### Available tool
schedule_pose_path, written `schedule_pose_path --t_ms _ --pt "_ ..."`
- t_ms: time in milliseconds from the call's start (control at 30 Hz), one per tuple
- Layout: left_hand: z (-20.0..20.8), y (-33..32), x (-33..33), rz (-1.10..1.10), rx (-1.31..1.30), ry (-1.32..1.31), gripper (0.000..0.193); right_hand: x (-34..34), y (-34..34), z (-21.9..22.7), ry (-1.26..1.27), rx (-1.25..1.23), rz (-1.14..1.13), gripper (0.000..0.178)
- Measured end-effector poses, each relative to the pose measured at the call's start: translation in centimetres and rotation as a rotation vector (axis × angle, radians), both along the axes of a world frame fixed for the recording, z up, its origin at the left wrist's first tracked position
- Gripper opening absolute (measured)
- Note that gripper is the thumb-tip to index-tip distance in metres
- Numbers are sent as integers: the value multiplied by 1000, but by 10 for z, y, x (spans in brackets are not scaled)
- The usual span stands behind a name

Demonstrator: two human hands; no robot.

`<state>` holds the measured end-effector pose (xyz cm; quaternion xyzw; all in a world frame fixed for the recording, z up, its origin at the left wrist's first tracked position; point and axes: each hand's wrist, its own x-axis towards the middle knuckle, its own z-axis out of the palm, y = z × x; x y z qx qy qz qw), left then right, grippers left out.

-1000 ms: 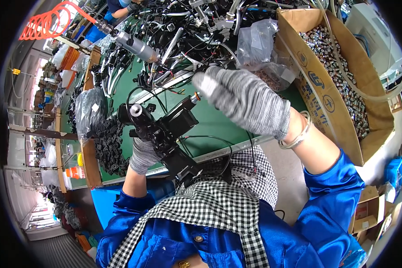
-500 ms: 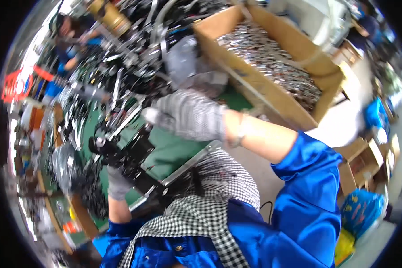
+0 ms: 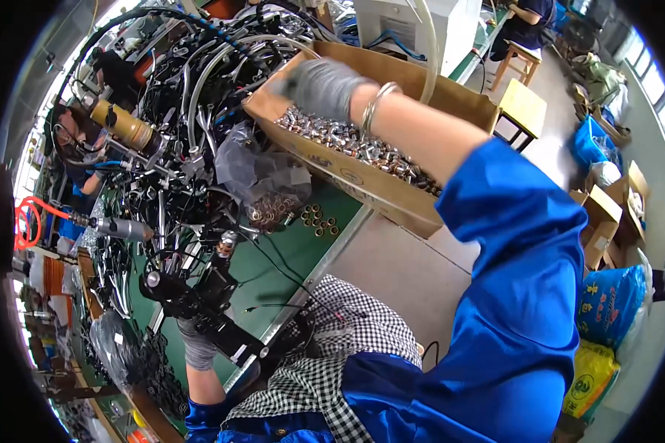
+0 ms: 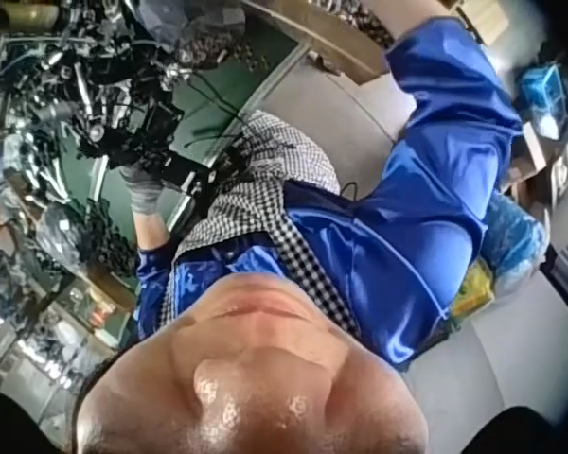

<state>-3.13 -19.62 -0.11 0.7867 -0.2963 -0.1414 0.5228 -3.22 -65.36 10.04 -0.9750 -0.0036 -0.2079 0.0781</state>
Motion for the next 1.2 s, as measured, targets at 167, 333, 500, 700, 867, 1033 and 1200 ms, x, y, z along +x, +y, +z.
schedule_pose_path --t_ms 167,333,500,700,867,1033,1200 --pt "3 3 7 105 -266 452 27 21 -60 -72 747 -292 -229 26" --pt "-6 2 4 39 180 -126 23 32 -45 -89 868 -531 -122 27" --pt "-17 9 14 16 -250 547 26 32 -36 -92 780 -441 -145 24" --pt "2 -8 -7 27 -346 441 28 14 -53 -103 588 62 -387 24" --pt "14 -17 -10 200 -431 516 22 0 -88 -96 481 328 -233 24" --pt "-8 11 10 60 -115 286 22 -10 11 18 121 849 370 26" --pt "11 8 -4 -61 187 -352 24 -12 189 73 137 666 639 23"
